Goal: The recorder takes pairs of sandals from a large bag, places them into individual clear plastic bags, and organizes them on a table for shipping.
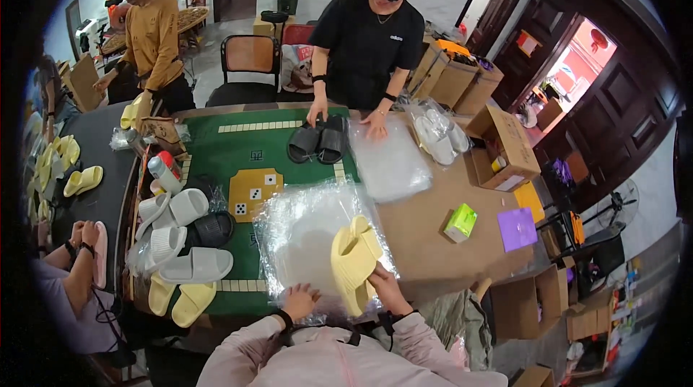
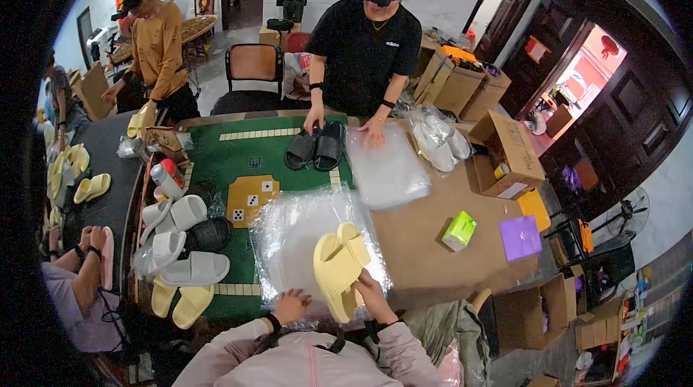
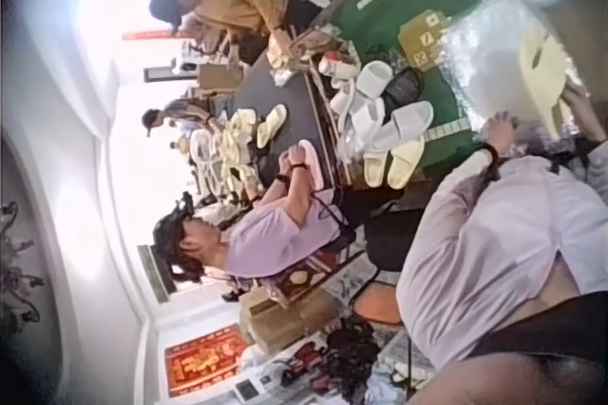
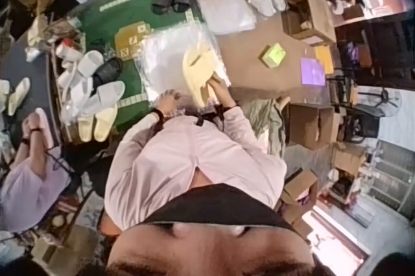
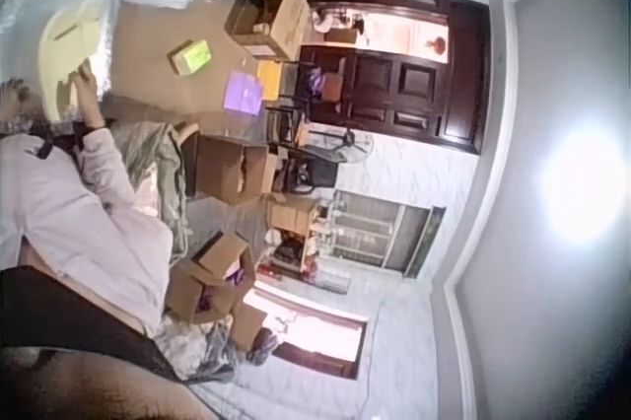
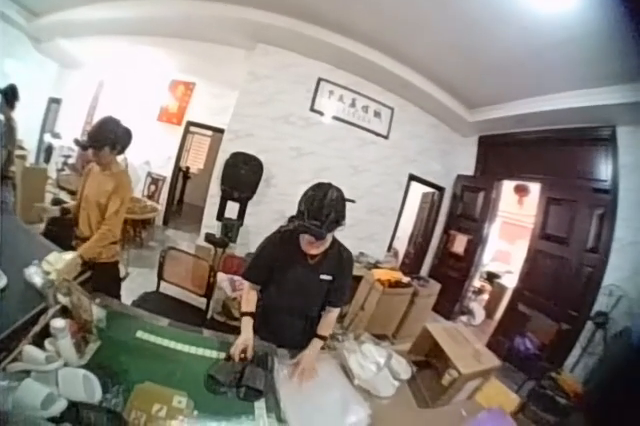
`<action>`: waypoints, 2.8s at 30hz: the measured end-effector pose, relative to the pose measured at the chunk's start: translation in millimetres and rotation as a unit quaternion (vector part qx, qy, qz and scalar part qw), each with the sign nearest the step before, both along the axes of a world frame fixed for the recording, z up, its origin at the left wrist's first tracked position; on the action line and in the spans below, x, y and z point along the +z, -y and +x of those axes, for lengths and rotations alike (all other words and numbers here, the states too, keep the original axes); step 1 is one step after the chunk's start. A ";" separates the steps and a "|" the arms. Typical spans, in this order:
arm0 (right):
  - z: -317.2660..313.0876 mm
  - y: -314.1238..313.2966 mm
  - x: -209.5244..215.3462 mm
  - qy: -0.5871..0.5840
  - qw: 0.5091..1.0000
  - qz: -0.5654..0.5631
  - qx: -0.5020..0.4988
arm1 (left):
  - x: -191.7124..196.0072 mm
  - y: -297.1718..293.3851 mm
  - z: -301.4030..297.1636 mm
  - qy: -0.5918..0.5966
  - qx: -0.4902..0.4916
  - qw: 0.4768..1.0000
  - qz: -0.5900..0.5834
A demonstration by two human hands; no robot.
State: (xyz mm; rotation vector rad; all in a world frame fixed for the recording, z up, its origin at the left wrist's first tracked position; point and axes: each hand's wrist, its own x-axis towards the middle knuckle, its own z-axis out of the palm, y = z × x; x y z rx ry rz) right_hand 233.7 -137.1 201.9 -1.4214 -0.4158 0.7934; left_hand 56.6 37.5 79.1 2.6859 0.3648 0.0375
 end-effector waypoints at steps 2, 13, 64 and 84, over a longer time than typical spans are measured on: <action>-8.4 7.8 6.7 -0.029 0.999 0.001 0.020 | 0.7 -7.0 4.1 -0.007 0.018 0.997 -0.070; -27.4 10.9 41.2 -0.158 0.965 -0.026 0.210 | 45.2 -21.3 31.0 0.178 0.135 0.965 -0.136; -15.2 -25.4 5.7 0.495 0.803 -0.308 0.122 | 85.4 -14.1 33.9 0.087 0.065 0.989 -0.100; -11.1 24.1 16.8 0.215 0.942 -0.146 0.210 | 36.2 -36.2 48.2 0.067 0.218 0.967 -0.114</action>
